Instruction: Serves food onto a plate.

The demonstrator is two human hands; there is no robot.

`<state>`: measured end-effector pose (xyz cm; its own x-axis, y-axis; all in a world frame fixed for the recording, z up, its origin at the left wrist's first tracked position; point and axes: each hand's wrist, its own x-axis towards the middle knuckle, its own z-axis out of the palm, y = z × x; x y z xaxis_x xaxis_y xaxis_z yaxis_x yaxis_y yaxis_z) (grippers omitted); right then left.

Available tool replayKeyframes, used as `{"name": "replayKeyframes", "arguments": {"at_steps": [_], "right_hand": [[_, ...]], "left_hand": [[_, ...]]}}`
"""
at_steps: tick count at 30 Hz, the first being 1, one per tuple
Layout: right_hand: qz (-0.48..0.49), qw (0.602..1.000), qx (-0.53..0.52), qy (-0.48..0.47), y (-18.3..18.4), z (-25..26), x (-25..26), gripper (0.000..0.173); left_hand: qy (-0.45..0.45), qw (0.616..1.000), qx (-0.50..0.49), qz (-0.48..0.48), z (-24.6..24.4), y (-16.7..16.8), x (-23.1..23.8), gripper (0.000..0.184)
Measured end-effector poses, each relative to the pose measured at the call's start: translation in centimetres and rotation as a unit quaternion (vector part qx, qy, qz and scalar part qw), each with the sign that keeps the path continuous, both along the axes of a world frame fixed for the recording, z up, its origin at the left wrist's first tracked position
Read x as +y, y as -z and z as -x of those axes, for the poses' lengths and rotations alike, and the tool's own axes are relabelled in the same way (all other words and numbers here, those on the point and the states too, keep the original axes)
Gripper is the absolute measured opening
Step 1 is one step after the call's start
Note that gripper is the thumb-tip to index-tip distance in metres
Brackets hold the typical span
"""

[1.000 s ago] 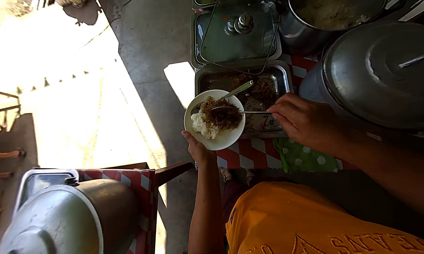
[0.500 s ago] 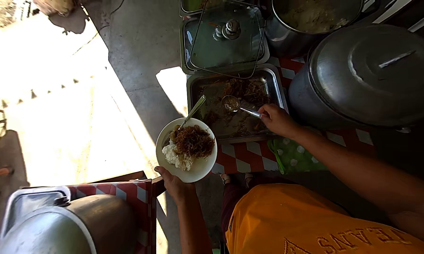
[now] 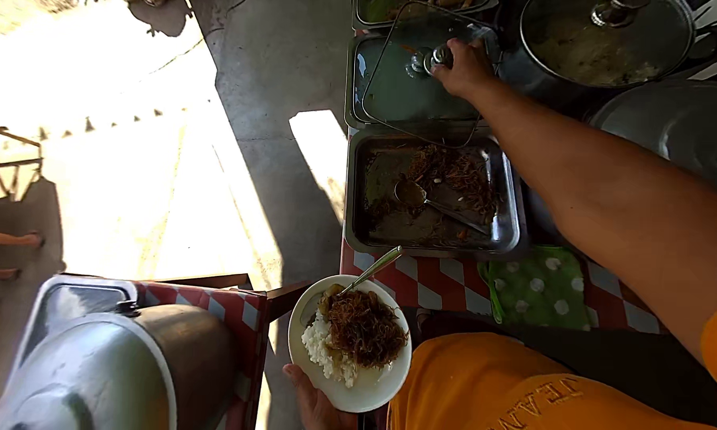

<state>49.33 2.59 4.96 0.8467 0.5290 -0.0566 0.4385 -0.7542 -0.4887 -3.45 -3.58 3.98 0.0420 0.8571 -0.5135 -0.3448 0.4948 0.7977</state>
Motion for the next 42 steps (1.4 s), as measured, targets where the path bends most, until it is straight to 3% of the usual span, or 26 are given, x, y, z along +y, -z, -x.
{"name": "replayKeyframes", "arguments": {"at_steps": [4,10,16,20,24,30,33,42], "right_hand": [[0.035,0.999,0.010,-0.002,-0.1,-2.2,2.3,0.058],[-0.002,0.999,0.036,0.025,-0.6,-1.4,2.8,0.055],[-0.015,0.990,0.018,-0.137,-4.9,2.7,1.5,0.050],[-0.002,0.945,-0.045,-0.324,-7.1,6.8,-0.7,0.041],[0.045,0.894,-0.054,-0.442,-5.9,10.8,-3.5,0.035],[0.152,0.845,-0.028,-0.512,-2.3,13.7,-6.4,0.032],[0.232,0.843,0.007,-0.486,-2.2,14.2,-6.6,0.031],[0.173,0.876,-0.016,-0.449,1.0,12.4,-6.6,0.030]], "left_hand": [[-0.020,0.999,-0.033,0.006,2.0,0.1,-1.4,0.055],[-0.062,0.997,-0.037,-0.021,3.4,0.5,-1.8,0.056],[-0.039,0.996,-0.069,-0.043,4.2,0.4,-0.9,0.056],[-0.036,0.996,-0.064,-0.043,4.1,0.0,-0.6,0.056],[-0.041,0.995,-0.077,-0.044,4.3,0.5,-0.7,0.057],[-0.053,0.996,-0.064,-0.018,4.7,0.5,-1.4,0.057],[-0.052,0.995,-0.080,-0.020,4.8,0.5,-1.7,0.057],[-0.061,0.996,-0.060,-0.029,4.3,1.0,-1.4,0.052]]}}
